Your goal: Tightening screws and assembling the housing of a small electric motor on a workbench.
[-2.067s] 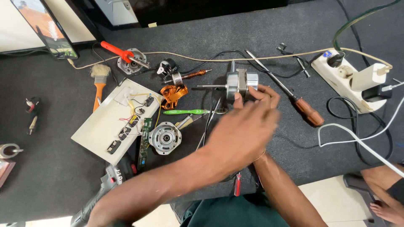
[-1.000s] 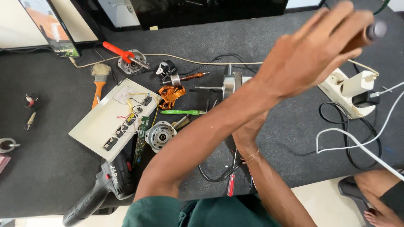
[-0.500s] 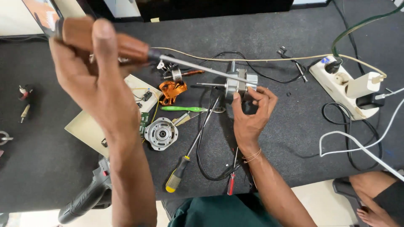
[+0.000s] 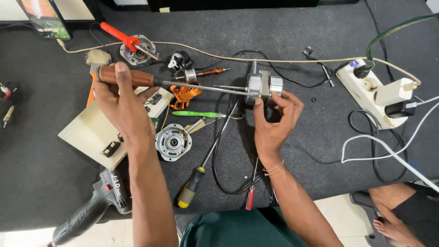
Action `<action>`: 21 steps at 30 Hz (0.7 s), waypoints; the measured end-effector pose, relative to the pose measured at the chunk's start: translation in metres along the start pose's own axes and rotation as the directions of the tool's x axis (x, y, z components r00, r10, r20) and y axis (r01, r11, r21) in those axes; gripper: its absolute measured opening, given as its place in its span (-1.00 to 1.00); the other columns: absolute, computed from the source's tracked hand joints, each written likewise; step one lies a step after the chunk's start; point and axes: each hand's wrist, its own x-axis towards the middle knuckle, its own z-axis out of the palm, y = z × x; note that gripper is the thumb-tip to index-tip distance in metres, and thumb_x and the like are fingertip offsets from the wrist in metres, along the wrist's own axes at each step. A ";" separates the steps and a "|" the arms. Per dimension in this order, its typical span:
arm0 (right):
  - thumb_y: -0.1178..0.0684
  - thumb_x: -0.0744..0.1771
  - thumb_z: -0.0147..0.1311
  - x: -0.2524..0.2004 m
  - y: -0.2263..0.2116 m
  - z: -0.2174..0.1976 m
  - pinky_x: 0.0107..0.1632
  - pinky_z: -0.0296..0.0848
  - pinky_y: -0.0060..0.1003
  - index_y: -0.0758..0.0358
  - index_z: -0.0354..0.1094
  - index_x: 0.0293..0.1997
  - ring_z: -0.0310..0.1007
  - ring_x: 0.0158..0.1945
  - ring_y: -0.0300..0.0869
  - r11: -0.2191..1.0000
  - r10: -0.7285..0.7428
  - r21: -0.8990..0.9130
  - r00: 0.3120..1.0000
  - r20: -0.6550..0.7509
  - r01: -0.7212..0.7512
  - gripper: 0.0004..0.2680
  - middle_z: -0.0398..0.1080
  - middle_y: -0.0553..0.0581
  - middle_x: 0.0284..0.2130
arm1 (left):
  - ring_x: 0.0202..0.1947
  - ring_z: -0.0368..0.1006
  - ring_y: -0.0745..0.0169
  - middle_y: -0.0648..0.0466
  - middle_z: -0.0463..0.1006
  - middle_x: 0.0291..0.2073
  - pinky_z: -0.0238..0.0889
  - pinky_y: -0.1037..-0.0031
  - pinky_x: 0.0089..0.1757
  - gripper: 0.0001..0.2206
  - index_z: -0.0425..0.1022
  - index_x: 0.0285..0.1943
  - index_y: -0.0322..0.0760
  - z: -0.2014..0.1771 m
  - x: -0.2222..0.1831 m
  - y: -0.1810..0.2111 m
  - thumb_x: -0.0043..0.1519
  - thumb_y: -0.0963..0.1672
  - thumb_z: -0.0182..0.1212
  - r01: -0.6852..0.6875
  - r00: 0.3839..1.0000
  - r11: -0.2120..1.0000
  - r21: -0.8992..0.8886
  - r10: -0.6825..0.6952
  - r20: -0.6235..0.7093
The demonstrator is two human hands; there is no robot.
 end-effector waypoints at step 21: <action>0.15 0.33 0.35 -0.001 0.006 0.000 0.00 0.37 -0.23 0.18 0.34 -0.06 0.38 -0.03 -0.11 0.998 0.032 0.050 0.999 -0.007 -0.032 -0.80 0.19 0.10 0.00 | -0.21 0.58 -0.03 -0.04 0.36 -0.25 0.78 0.17 -0.35 -0.60 0.34 0.08 -0.42 0.003 0.006 -0.030 0.34 0.01 0.26 0.031 0.998 0.991 -0.129 -0.037 -0.048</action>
